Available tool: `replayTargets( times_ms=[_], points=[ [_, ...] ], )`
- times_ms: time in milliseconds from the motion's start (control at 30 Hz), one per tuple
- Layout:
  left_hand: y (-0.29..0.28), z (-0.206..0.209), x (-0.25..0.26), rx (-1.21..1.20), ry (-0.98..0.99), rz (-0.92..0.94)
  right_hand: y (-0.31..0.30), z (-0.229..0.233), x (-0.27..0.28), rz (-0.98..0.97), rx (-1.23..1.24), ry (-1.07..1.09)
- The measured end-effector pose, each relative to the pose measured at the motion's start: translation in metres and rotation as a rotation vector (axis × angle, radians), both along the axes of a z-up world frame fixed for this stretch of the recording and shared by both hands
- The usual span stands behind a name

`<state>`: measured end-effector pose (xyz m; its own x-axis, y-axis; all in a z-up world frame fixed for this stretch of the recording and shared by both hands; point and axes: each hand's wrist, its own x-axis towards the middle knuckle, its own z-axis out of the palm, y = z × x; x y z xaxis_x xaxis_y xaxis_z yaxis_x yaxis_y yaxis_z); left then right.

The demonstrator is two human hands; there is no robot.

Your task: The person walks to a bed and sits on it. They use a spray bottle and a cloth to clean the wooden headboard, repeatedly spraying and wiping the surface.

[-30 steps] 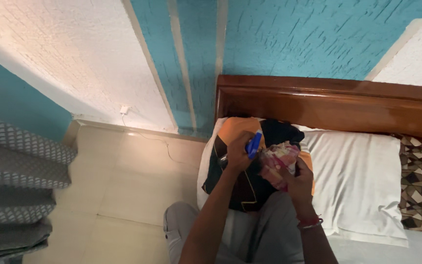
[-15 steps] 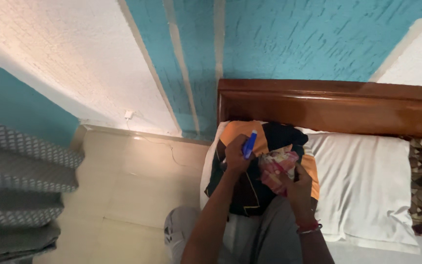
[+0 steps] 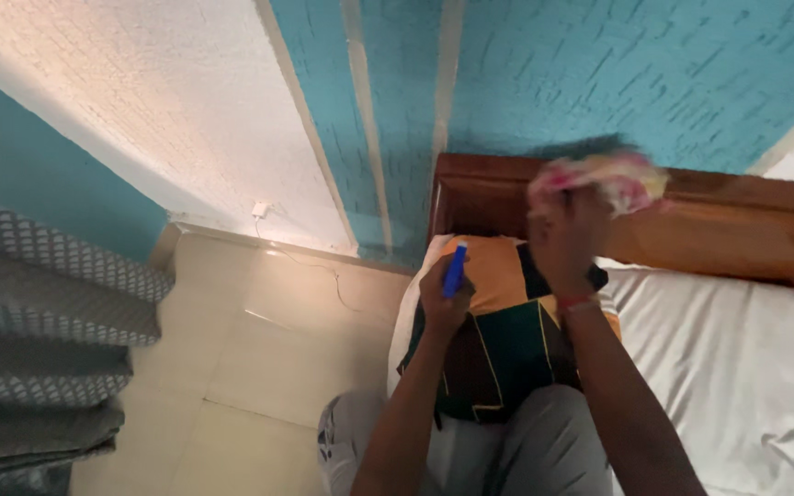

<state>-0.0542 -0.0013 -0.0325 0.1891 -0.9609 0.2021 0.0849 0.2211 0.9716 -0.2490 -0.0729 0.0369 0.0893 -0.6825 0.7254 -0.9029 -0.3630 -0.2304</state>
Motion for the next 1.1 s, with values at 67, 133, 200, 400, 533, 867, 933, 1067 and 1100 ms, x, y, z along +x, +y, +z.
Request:
replayTargets(
  times_ms=[67,133,200,400,533,867,933,1067,1100],
  points=[
    [-0.001,-0.002,0.0,-0.016,0.043,-0.025,-0.021,-0.018,0.012,0.039,0.016,0.175],
    [-0.002,0.001,0.001,-0.041,-0.007,-0.002,-0.039,-0.038,0.029,0.028,-0.022,0.263],
    [0.001,0.005,-0.001,-0.066,-0.142,0.061,-0.054,-0.052,0.045,0.098,0.01,0.236],
    [-0.008,0.008,-0.005,-0.028,0.047,-0.033,-0.075,-0.073,0.064,0.289,0.158,0.404],
    [-0.004,0.007,-0.007,0.045,0.129,-0.021,-0.071,-0.065,0.046,0.277,0.07,0.609],
    [0.003,0.015,-0.003,-0.06,0.013,-0.012,0.006,0.001,-0.043,-0.234,-0.23,0.114],
    [0.004,0.016,-0.003,-0.042,0.032,-0.033,0.001,-0.005,-0.033,-0.139,-0.17,0.06],
    [0.001,0.013,-0.005,-0.01,0.058,-0.025,-0.035,-0.034,0.018,0.187,0.063,0.161],
    [0.001,0.011,-0.005,0.012,0.071,-0.017,-0.043,-0.043,0.04,0.279,0.115,0.162]
  ],
)
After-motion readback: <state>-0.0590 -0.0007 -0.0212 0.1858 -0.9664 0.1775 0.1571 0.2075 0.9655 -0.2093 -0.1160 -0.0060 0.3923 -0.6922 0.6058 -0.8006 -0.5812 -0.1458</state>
